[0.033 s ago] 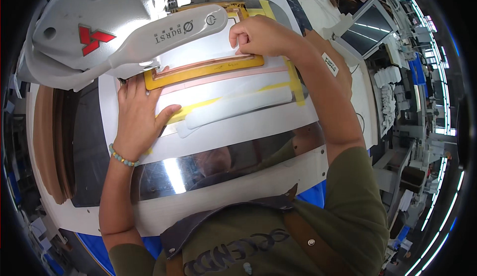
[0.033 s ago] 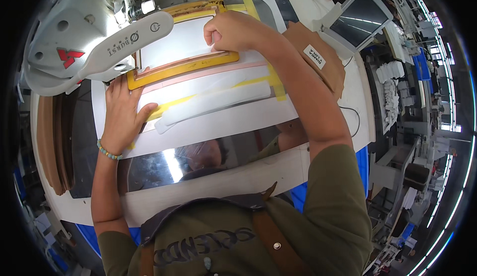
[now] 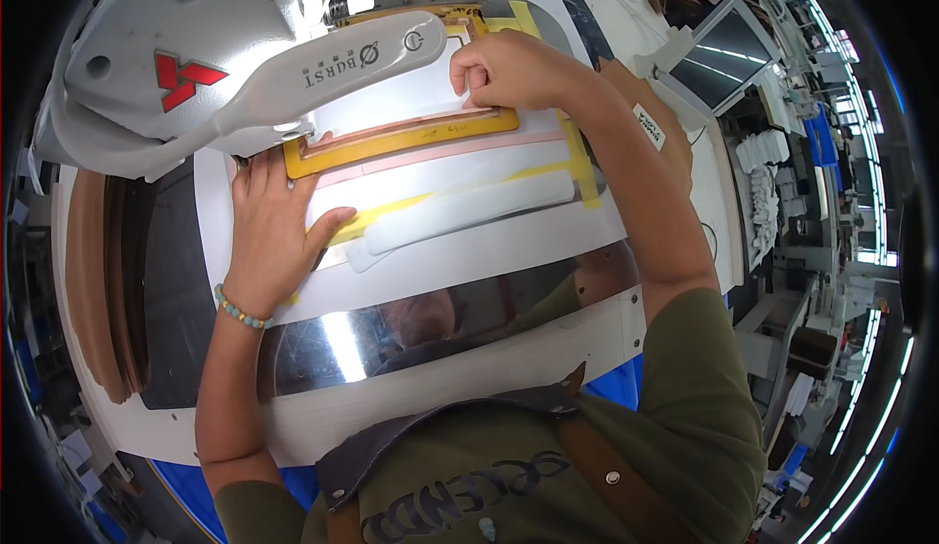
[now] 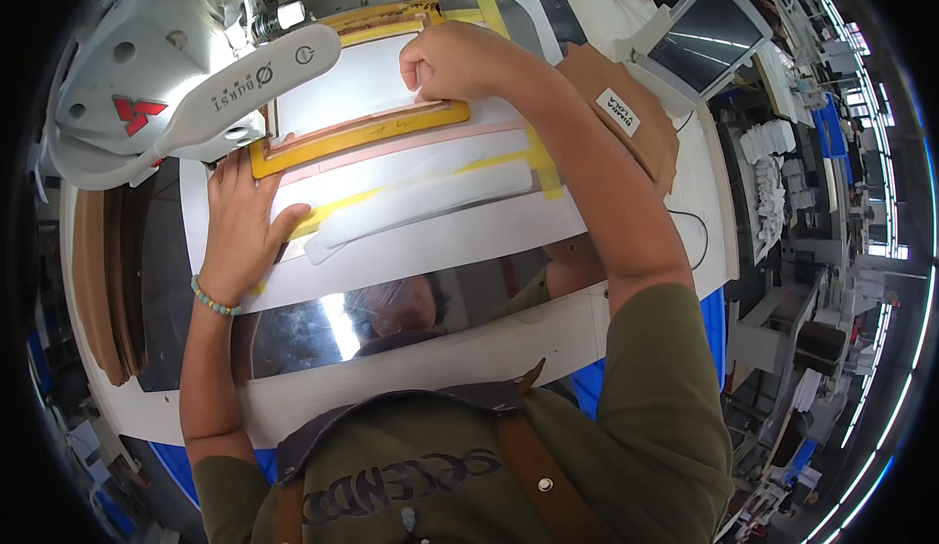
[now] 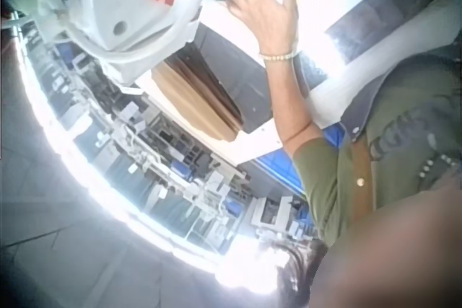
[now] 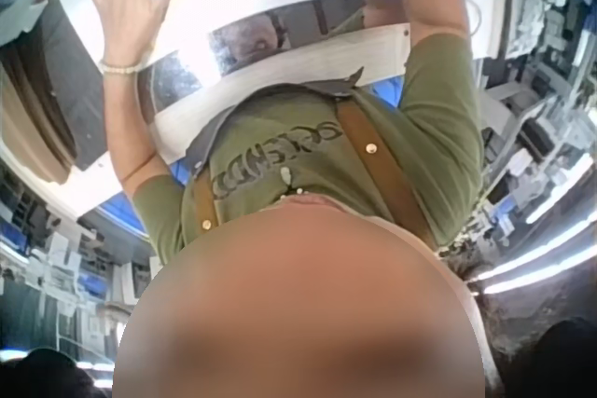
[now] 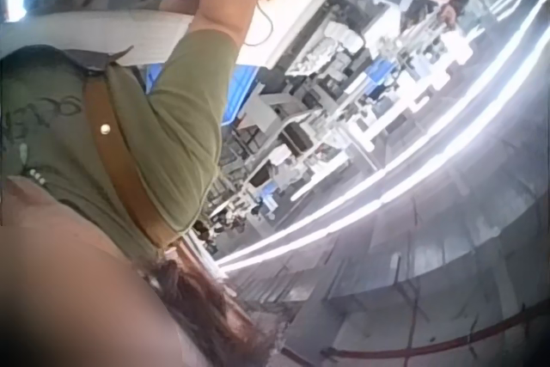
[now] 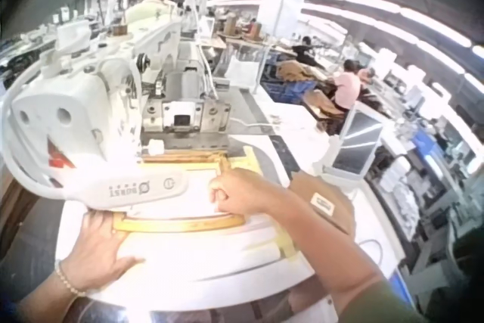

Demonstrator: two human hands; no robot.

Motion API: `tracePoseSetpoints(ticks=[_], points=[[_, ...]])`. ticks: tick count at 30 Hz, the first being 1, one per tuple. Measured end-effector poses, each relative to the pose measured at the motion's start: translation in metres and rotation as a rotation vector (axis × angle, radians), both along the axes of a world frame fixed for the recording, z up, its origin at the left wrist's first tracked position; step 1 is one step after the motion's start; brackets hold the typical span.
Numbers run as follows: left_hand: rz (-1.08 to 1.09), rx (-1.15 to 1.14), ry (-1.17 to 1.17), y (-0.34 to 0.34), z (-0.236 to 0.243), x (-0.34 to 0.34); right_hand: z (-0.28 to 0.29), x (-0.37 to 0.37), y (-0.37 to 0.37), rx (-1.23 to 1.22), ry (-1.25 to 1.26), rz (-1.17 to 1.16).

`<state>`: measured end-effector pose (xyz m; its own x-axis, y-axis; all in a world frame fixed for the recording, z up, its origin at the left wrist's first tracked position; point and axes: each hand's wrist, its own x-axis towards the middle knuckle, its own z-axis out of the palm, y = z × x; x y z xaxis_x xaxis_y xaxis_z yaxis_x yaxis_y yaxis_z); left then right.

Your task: Sewing small leather labels or patches onto a larger piece using an industrial sewing machine.

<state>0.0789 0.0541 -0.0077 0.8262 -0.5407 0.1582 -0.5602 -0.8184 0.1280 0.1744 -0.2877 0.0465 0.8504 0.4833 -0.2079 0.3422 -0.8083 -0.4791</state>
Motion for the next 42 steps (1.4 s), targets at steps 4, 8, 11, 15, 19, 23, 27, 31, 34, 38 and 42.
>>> tracePoseSetpoints(ticks=[4,8,11,15,19,23,27,31,34,38,42], points=[[-0.016,0.02,-0.045,0.0,0.0,0.0,0.011,0.006,0.013,-0.136,0.064,-0.002],[-0.008,-0.049,-0.058,0.001,-0.003,-0.001,0.021,0.009,0.025,-0.237,0.084,0.003],[-0.014,-0.02,-0.072,0.002,-0.003,-0.001,0.022,0.005,0.027,-0.386,0.072,0.042],[-0.005,0.042,-0.076,0.004,0.001,-0.004,0.003,-0.014,0.022,-0.455,-0.236,0.174],[0.064,0.118,-0.062,0.009,0.005,-0.016,-0.016,-0.028,0.013,-0.603,-0.596,0.217],[0.11,0.053,-0.178,0.065,0.026,-0.025,-0.013,-0.05,-0.011,-0.008,-0.668,-0.057],[0.386,0.149,-0.413,0.161,0.056,-0.013,-0.012,-0.081,-0.036,0.177,-0.666,-0.195],[0.633,0.178,-0.398,0.232,0.054,0.0,-0.02,-0.099,-0.035,0.194,-0.619,-0.169],[0.597,0.182,-0.461,0.246,0.035,0.009,-0.024,-0.109,-0.032,0.181,-0.631,-0.155],[0.615,0.035,-0.488,0.257,0.031,0.022,-0.024,-0.123,-0.038,0.172,-0.559,-0.196],[0.671,-0.161,-0.406,0.277,0.029,0.04,-0.024,-0.135,-0.047,0.108,-0.591,-0.189]])
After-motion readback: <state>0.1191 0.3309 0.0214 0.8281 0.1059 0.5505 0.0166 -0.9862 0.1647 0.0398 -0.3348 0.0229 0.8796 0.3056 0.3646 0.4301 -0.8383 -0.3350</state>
